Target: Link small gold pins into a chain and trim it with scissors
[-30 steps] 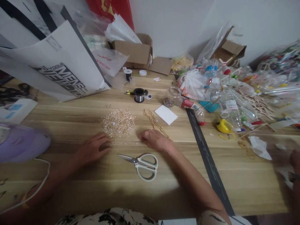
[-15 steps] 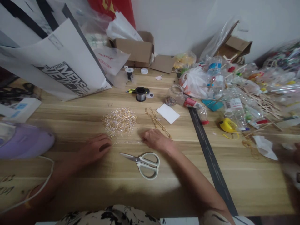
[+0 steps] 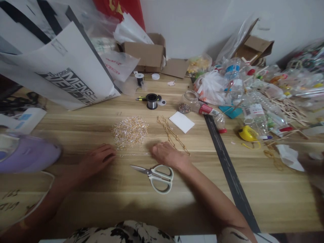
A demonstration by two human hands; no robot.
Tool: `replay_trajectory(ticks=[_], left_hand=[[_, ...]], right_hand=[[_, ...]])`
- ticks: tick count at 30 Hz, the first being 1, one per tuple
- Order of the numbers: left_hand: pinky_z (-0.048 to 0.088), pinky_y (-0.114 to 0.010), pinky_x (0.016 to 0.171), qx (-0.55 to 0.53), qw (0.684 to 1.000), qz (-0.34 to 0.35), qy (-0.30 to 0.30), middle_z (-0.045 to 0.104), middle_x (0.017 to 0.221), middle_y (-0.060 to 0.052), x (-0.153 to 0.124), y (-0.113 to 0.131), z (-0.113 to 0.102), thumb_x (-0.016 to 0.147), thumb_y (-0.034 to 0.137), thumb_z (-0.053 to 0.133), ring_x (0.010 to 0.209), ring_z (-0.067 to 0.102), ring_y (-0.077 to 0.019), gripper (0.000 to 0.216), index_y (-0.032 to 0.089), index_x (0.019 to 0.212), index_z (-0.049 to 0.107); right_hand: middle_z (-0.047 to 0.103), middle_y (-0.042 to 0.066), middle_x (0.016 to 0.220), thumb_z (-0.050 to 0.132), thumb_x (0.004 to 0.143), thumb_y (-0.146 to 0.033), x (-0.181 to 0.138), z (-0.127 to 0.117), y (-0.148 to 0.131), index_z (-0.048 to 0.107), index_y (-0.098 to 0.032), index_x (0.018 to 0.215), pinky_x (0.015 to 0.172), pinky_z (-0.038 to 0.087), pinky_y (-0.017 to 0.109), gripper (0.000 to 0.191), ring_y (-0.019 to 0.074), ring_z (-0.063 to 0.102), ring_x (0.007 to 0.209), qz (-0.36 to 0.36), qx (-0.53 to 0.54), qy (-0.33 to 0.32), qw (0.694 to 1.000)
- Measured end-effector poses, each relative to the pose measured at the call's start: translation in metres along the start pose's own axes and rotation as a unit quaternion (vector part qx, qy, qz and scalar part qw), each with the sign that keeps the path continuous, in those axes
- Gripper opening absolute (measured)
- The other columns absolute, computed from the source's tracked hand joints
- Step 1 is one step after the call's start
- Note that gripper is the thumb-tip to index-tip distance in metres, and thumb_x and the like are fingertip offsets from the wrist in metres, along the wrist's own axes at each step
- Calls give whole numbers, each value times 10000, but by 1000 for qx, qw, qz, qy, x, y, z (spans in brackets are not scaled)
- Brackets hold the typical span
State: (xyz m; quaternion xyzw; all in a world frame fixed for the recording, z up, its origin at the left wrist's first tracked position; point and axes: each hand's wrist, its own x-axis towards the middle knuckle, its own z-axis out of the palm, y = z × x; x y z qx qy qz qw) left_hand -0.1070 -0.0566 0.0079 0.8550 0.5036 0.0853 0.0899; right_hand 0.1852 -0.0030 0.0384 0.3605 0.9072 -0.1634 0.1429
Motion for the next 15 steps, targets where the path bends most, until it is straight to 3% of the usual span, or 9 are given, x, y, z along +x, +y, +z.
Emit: replay_trajectory(ticks=[6,15], left_hand=[[442,-317,739,16,1000,-5,-6,605,834,-55,0,-9,-6,915,252,387,796,544,-195,273,168,778,608],[439,-358,799,6,1000,-17,-17,591,868,-63,-1,-17,-5,929,271,363,866,539,-217,289,167,806,603]], right_hand=[[696,142,842,416,944,-216,3,1,-4,638,-127,910,647,383,276,242,208,654,763,-1,3,-7,1000],[694,115,907,389,946,-248,3,3,-1,623,-145,939,638,362,275,255,216,643,825,-12,-6,7,1000]])
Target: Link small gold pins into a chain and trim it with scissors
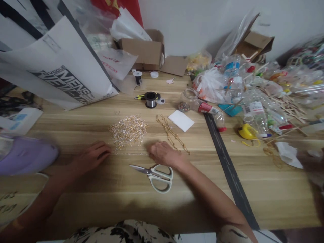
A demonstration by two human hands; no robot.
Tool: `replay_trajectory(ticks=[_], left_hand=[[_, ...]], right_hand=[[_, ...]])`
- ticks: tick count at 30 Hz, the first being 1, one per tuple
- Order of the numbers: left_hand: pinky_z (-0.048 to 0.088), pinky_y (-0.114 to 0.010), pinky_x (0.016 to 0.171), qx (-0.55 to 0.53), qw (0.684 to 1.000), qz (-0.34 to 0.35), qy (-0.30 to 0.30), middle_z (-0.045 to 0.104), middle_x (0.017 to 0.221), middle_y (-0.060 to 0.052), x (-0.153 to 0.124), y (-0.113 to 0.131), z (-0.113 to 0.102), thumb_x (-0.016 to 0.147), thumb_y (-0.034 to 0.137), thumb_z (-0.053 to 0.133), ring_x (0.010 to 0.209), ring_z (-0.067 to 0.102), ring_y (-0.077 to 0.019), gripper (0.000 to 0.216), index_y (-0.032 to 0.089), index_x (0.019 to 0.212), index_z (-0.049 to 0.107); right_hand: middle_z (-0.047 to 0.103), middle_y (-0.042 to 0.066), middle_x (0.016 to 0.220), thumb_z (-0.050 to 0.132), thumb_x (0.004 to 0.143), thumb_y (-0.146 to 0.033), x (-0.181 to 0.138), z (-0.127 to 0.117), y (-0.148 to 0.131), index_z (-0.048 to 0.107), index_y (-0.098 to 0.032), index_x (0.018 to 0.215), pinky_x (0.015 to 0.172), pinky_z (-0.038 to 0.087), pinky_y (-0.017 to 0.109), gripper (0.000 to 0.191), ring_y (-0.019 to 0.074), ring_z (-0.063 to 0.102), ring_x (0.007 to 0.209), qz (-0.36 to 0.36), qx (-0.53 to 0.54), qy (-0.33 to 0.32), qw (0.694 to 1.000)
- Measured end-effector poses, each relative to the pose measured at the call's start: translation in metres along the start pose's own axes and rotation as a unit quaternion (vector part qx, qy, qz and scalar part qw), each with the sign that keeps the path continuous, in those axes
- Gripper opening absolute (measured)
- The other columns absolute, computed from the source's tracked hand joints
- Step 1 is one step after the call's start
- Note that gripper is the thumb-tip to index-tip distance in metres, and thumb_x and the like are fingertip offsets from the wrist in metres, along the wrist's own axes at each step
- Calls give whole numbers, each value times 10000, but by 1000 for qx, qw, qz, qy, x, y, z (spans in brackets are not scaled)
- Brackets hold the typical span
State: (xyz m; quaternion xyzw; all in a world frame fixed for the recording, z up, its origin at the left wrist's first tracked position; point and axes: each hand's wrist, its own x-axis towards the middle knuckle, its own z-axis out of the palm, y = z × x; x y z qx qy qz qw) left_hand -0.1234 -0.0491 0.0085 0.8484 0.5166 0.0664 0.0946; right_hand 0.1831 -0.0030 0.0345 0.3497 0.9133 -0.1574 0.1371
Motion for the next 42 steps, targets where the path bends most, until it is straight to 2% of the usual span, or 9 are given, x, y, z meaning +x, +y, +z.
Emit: replay_trajectory(ticks=[9,18,21,24,26,29,37,42], left_hand=[[440,-338,783,4,1000,-2,0,593,867,-57,-3,-6,3,927,280,368,858,547,-208,281,172,834,610],[447,-344,795,-35,999,-19,-1,618,862,-54,-4,-7,-2,902,291,389,852,568,-211,262,177,849,619],[453,-349,778,-25,998,-59,-3,633,862,-57,-3,-9,-7,885,289,402,840,582,-215,247,177,860,621],[454,-357,772,-4,992,-119,30,646,882,-72,2,-13,-8,874,293,406,851,586,-226,246,173,857,620],[453,-362,793,-11,989,-141,47,653,910,-78,7,-15,-8,872,310,409,873,585,-231,258,170,870,625],[442,-365,815,3,987,-155,42,655,909,-82,15,-17,-7,865,311,424,899,582,-243,255,170,881,636],[432,-336,794,61,992,-108,5,647,897,-78,26,-20,-5,880,271,408,892,585,-232,232,178,853,619],[436,-326,811,44,995,-89,15,663,913,-76,35,-15,-8,880,249,401,889,593,-220,230,182,878,621]], right_hand=[[689,111,909,430,926,-240,1,2,3,615,-145,971,641,330,271,212,196,630,826,10,22,-10,1000],[696,116,885,413,937,-276,1,3,3,627,-141,936,620,327,275,252,201,639,787,13,6,-9,1000],[694,116,893,393,951,-286,2,4,4,620,-144,927,636,341,271,269,199,641,801,4,7,-8,1000],[692,113,888,393,950,-283,1,4,4,619,-145,937,645,354,266,265,199,642,804,6,7,-9,1000],[690,108,896,406,943,-280,1,4,3,620,-149,942,644,360,263,251,203,642,817,10,7,-9,1000],[687,103,920,414,941,-273,1,4,3,616,-154,952,656,369,263,235,206,639,850,9,10,-7,1000],[684,113,907,413,944,-266,-1,-1,2,618,-146,957,637,341,269,238,202,631,832,3,21,-8,1000],[685,115,897,440,925,-239,0,0,2,616,-135,940,616,305,272,205,189,622,798,2,28,-1,1000]])
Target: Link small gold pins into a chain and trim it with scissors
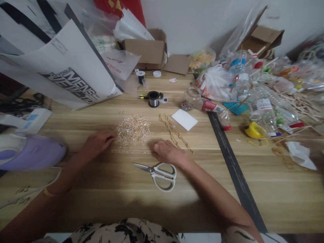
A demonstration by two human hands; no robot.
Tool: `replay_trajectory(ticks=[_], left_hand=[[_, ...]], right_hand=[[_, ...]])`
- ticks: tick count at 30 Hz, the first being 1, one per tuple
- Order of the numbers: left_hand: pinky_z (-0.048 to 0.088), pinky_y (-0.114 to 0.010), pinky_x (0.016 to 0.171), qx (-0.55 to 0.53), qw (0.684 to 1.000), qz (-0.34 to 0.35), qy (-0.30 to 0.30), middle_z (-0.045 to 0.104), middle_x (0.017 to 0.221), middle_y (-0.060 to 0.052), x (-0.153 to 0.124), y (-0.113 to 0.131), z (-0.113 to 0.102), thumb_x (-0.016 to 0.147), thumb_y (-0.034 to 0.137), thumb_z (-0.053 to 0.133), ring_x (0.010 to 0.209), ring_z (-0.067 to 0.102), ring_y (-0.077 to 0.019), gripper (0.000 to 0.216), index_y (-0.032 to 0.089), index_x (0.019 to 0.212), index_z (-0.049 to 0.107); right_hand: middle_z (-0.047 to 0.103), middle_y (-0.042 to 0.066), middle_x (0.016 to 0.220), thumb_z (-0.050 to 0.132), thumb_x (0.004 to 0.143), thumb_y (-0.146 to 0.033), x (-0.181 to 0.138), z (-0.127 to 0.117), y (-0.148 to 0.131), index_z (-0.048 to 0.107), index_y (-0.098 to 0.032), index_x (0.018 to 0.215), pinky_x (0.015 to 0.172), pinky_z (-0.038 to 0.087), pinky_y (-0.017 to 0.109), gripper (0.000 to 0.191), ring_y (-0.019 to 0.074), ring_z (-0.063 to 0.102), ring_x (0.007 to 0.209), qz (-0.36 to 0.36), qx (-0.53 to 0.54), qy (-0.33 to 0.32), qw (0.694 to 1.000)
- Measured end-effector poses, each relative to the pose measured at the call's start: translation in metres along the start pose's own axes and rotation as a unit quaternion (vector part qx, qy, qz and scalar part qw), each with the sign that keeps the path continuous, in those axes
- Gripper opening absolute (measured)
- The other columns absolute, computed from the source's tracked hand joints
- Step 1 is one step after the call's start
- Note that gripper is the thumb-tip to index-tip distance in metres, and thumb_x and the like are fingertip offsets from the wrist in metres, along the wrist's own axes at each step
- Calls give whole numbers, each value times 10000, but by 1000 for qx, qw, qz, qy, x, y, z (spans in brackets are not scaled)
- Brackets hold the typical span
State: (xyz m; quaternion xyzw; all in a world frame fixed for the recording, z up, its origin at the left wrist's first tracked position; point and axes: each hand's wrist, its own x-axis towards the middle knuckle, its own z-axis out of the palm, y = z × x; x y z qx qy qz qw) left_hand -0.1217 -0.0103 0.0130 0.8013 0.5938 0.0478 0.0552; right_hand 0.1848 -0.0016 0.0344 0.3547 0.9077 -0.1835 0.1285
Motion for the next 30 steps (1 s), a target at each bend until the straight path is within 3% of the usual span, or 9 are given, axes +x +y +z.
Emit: replay_trajectory(ticks=[5,9,14,30], left_hand=[[445,-336,851,-81,996,13,33,668,976,-69,-5,8,-2,889,282,410,929,595,-214,240,178,937,621],[458,-319,790,-130,990,46,-10,657,878,-44,-18,10,-4,868,319,470,851,590,-192,215,187,845,638],[451,-332,771,-119,989,61,-62,621,837,-52,-27,7,-1,875,306,469,833,575,-202,221,170,816,633],[447,-335,759,-118,989,50,-67,630,827,-46,-29,-3,-3,868,311,435,814,575,-208,233,191,791,619]], right_hand=[[681,111,906,447,919,-231,1,2,2,614,-142,937,622,306,274,190,190,620,815,1,-2,-4,1000],[680,111,903,447,922,-236,1,2,2,607,-146,970,636,322,275,190,197,627,822,4,-6,-12,1000],[687,120,876,421,932,-245,-1,2,1,615,-141,945,639,344,276,221,200,641,781,7,-26,-18,999],[688,118,843,405,936,-237,0,4,0,601,-138,927,624,338,290,220,194,634,750,-3,-27,-16,1000]])
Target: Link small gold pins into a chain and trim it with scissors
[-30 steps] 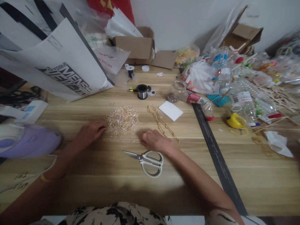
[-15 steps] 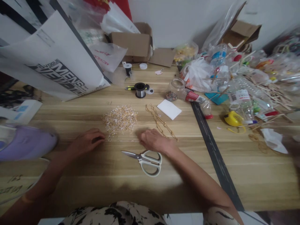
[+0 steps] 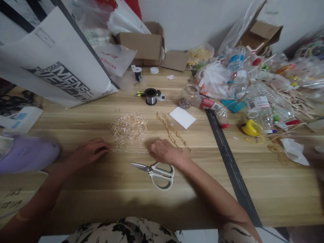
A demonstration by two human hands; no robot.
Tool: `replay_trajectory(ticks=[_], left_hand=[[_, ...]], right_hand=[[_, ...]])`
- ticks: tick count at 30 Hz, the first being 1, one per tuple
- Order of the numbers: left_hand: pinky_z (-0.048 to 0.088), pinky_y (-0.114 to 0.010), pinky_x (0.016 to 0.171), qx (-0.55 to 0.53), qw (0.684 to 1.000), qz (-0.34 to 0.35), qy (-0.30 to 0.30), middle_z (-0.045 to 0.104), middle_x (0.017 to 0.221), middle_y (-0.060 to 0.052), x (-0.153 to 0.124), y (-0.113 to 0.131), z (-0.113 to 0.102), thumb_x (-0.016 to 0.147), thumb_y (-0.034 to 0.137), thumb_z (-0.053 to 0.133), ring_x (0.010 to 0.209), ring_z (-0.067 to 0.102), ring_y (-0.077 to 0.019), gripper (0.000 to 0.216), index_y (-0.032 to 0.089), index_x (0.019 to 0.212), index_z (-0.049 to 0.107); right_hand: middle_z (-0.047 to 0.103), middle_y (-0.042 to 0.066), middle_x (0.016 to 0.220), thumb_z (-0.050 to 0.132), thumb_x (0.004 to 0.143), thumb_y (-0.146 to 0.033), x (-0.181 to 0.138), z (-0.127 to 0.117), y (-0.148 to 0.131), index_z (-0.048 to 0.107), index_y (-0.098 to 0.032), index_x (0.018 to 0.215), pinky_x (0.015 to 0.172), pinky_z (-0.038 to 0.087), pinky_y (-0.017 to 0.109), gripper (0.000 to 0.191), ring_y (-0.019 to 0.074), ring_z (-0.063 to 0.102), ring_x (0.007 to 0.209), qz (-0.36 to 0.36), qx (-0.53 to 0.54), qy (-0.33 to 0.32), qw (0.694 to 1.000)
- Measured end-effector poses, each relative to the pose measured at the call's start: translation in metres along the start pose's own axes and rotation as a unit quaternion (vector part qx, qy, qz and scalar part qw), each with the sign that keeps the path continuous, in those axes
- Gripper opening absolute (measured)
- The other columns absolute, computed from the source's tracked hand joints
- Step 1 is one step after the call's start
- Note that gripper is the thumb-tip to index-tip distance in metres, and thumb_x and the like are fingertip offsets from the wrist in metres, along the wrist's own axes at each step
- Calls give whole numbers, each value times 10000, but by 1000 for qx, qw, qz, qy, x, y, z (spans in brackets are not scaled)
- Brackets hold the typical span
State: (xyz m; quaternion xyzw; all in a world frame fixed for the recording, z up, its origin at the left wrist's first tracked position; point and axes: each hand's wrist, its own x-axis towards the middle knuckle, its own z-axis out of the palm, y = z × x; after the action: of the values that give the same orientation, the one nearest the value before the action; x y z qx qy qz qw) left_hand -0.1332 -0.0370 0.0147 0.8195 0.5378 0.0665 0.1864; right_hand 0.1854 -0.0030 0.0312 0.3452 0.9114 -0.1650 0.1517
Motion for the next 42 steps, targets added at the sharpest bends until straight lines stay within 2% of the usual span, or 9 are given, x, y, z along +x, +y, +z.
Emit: replay_trajectory(ticks=[17,20,23,27,29,31,35,39,42], left_hand=[[456,-354,752,7,1000,-10,11,642,846,-59,-4,-3,-6,862,319,436,819,587,-224,232,193,813,624],[454,-354,762,20,999,-12,25,639,838,-56,2,11,-10,868,325,445,817,584,-218,228,186,821,620],[450,-339,793,-11,999,31,37,631,851,-46,15,41,-9,886,287,428,846,579,-201,220,184,832,615],[448,-324,792,-88,993,73,31,615,865,-44,34,88,6,885,219,432,862,569,-187,166,182,827,584],[462,-304,735,-148,986,37,64,608,886,-46,43,106,17,842,148,455,822,575,-173,106,184,878,548],[470,-291,694,-206,975,8,87,600,860,-32,50,117,30,796,96,469,755,580,-156,153,197,905,505],[479,-319,706,-266,961,-12,78,594,828,-30,60,121,49,745,59,486,774,597,-174,229,208,916,454],[478,-318,675,-322,945,-41,48,600,821,-42,65,114,61,758,95,503,738,598,-174,174,195,888,445],[472,-288,650,-346,937,-34,41,604,794,-27,67,109,69,746,97,528,712,595,-158,187,188,896,463]], right_hand=[[684,93,887,447,908,-206,-4,-12,2,618,-145,925,596,282,272,183,171,610,785,1,41,8,999],[679,100,916,438,922,-227,-2,-11,-1,606,-150,950,623,308,268,187,177,606,816,-5,47,13,999],[675,105,922,424,935,-248,-1,-9,-6,594,-152,984,664,344,269,201,189,610,834,-4,39,16,999],[664,120,932,386,949,-237,0,-5,-12,584,-144,1003,699,375,278,225,204,609,843,-4,14,15,1000],[661,129,927,372,951,-214,2,-3,-14,584,-134,996,686,379,276,231,205,611,836,-4,7,17,1000],[670,124,873,347,955,-188,3,-2,-15,585,-130,987,656,378,270,247,199,621,796,-2,5,20,1000],[680,134,832,339,948,-165,3,-2,-16,567,-113,1054,638,385,278,256,206,632,766,-1,-4,27,1000],[688,138,839,339,947,-164,3,-2,-16,538,-101,1111,627,397,287,266,210,643,744,-13,2,33,999],[689,131,812,349,943,-150,3,-1,-15,514,-88,1143,637,411,286,267,211,651,748,-12,6,37,999]])
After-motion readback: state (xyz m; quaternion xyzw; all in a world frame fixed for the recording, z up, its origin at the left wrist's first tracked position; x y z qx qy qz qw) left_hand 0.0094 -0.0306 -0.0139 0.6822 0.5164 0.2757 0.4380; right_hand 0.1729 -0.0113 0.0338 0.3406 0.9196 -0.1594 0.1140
